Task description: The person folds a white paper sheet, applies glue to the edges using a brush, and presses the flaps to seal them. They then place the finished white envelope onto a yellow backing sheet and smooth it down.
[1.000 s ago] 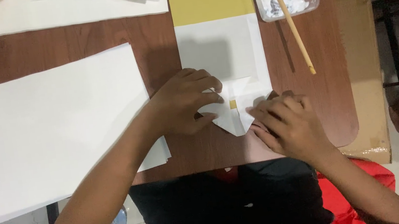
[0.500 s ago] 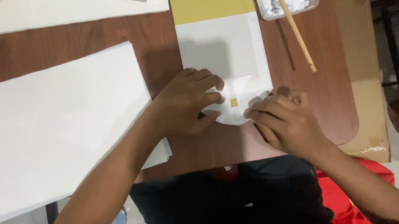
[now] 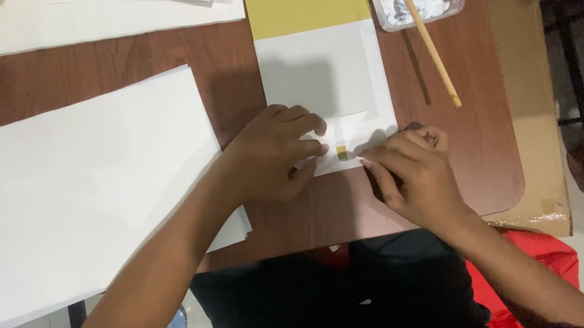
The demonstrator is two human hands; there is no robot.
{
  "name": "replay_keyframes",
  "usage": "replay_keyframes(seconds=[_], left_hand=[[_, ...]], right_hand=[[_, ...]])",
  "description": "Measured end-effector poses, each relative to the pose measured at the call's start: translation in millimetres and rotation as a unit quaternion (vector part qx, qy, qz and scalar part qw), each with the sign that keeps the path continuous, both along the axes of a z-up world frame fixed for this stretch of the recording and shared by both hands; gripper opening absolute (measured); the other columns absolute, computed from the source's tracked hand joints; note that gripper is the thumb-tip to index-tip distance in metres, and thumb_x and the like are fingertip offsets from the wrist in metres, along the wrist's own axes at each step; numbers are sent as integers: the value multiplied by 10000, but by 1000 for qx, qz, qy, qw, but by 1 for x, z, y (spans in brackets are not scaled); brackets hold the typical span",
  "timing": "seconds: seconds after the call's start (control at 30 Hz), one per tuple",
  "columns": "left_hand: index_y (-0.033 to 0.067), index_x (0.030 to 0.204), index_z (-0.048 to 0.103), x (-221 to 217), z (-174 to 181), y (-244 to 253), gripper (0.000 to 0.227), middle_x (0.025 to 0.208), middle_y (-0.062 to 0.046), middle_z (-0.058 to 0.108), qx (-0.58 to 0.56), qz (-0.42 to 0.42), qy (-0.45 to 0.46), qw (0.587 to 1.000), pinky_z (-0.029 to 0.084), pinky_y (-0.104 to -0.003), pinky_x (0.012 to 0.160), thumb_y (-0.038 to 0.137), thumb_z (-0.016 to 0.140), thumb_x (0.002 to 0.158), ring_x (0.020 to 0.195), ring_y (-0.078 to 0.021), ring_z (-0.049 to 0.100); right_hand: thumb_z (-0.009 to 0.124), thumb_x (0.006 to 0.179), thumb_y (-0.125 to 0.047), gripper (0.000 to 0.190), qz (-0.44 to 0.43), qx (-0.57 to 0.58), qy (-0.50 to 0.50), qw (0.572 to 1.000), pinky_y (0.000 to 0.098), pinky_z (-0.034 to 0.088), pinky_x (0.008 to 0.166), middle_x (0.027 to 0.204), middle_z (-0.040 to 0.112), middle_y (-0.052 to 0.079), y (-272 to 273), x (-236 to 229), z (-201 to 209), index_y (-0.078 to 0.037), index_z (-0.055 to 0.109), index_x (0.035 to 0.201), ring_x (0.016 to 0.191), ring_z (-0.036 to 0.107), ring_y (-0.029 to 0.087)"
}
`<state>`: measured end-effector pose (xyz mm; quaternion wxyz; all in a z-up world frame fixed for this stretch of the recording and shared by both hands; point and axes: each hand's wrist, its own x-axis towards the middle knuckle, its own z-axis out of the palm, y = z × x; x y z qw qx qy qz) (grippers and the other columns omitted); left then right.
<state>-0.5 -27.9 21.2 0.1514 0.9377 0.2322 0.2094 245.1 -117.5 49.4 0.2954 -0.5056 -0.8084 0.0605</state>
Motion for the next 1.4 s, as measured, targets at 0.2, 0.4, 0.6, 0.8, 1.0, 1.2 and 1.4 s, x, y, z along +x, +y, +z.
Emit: replay_keyframes(seconds=[0.2,0.4,0.6,0.8,1.0,1.2,1.4], left_hand=[[218,964,770,4,13,-6,290,1027,-35,737,70,15,1,997,471,-494,1110,490,745,867,1070,-235,706],[223,910,757,8,13,-11,197,1088,-40,726,93,35,-18,995,463,-528,1082,404,822,866,1135,-248,665],[232,854,751,9,0,-7,111,1129,-16,711,15,49,-53,997,533,-477,979,325,809,873,1099,-246,678],[171,786,709,11,7,-8,142,1111,-15,691,-39,64,-76,994,542,-501,969,224,831,837,1046,-249,680],[157,770,719,15,4,-11,135,1132,-35,662,-63,86,-96,990,533,-470,975,203,825,839,1038,-242,683],[130,1073,660,22,1,-12,266,1135,-79,615,-67,119,-111,984,516,-455,962,246,769,860,1079,-290,653],[74,1199,612,23,-6,-8,371,1096,-101,605,-126,122,-94,980,484,-467,951,212,713,870,1097,-316,611]], right_hand=[[761,925,-79,74,-34,-18,27,999,367,404,842,885,694,41,5,-5,2,-132,806,948,820,652,239],[757,901,-37,157,-36,-63,88,993,361,449,796,862,691,54,7,-11,8,-144,824,995,787,663,251],[803,892,-111,151,-64,-58,86,993,380,411,930,822,702,15,10,-11,1,-134,799,1041,789,684,221],[806,881,-76,105,-71,-63,75,993,388,395,939,818,711,9,15,-9,1,-141,786,960,803,694,228],[771,882,-79,71,-67,-91,27,993,373,372,890,799,668,26,16,-12,0,-131,753,927,777,672,234],[771,886,-59,50,-59,-105,49,992,400,428,813,796,654,91,16,-18,10,-86,733,905,758,673,311],[824,885,-172,309,-113,-114,56,985,458,422,866,1101,595,145,20,-15,1,-63,664,1126,999,654,383]])
